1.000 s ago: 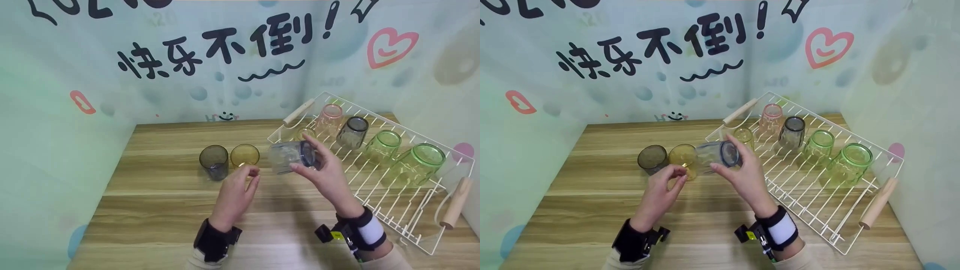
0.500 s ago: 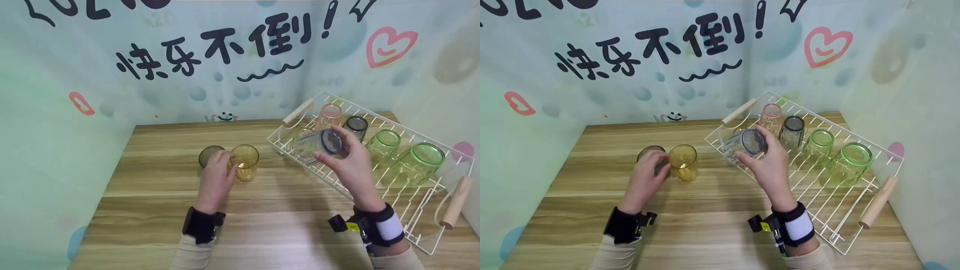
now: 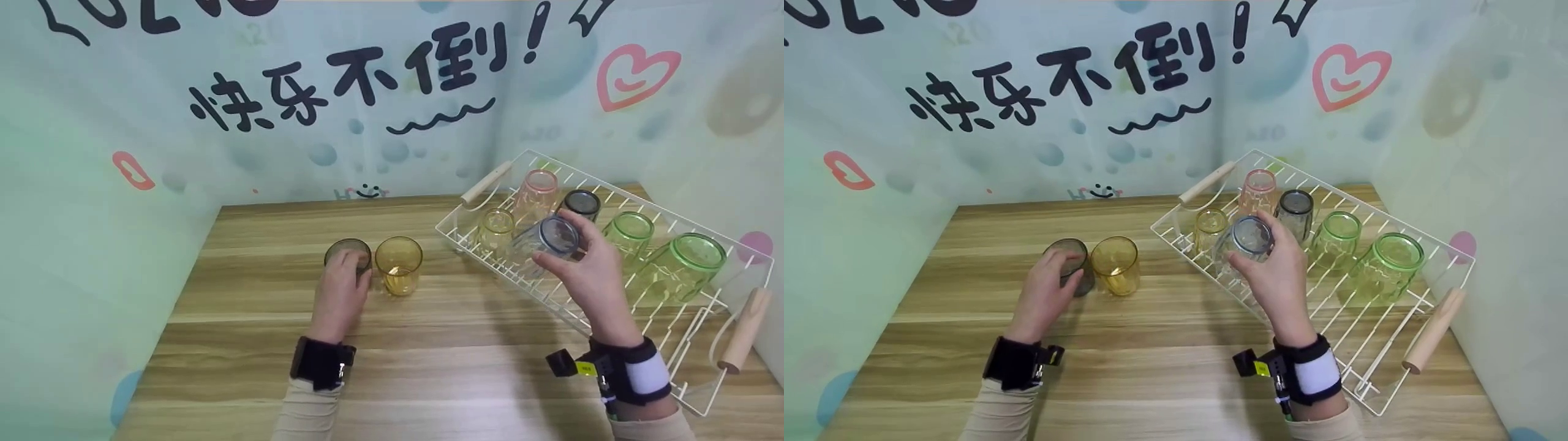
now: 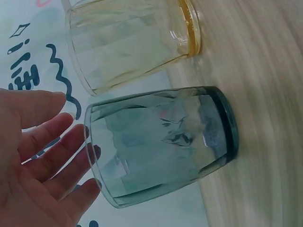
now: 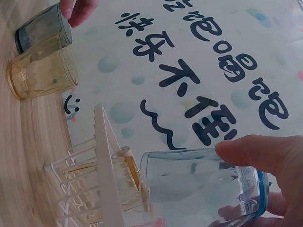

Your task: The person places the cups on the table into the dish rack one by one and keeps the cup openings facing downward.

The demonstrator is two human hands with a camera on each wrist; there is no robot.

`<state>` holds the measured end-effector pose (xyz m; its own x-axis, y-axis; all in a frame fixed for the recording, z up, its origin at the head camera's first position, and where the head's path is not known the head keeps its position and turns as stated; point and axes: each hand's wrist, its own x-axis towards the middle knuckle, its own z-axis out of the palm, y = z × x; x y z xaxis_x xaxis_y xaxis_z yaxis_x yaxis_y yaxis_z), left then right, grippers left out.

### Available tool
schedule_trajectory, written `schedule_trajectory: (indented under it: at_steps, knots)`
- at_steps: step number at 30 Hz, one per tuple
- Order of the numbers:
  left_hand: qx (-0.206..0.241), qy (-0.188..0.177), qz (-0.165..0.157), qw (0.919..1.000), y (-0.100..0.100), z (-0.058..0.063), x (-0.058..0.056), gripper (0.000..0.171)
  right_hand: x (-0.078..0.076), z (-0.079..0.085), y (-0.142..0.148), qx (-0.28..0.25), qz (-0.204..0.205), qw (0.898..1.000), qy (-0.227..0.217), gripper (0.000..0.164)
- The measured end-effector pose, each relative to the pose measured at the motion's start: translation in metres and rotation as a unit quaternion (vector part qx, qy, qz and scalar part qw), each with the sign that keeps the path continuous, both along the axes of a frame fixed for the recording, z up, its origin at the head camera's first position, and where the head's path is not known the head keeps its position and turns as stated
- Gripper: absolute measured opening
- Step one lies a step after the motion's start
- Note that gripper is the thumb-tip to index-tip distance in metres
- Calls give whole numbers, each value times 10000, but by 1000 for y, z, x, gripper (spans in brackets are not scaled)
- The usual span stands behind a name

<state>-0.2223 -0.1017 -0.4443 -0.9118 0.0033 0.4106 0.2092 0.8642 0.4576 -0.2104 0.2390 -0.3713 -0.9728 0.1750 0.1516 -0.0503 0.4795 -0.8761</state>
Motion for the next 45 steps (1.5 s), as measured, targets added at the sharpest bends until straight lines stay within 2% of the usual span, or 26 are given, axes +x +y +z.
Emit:
schedule_trajectory:
  at_steps: [6,10,14,24,37,45]
  knots:
    - [-60,-401,26,9992,-1,-3,0,33,-3,-7,2,83,-32,10000,-33,81]
    - [-99,-470,16,9988,-1,-4,-1,32,-5,-10,3,119,-110,9998,-77,83]
    - [-269,-513,-20,9983,-2,-5,-1,32,-6,-13,2,447,-263,9986,-81,82]
    - [-846,-210,-18,9962,-1,-7,-1,26,-7,-23,-6,1351,-250,9902,246,76]
    - [-1398,-4,-13,9902,-2,-10,-3,26,-12,-31,-12,1606,49,9870,19,70]
    - [-1463,280,41,9888,-3,-12,-3,22,-12,-32,-11,1761,165,9841,-169,68]
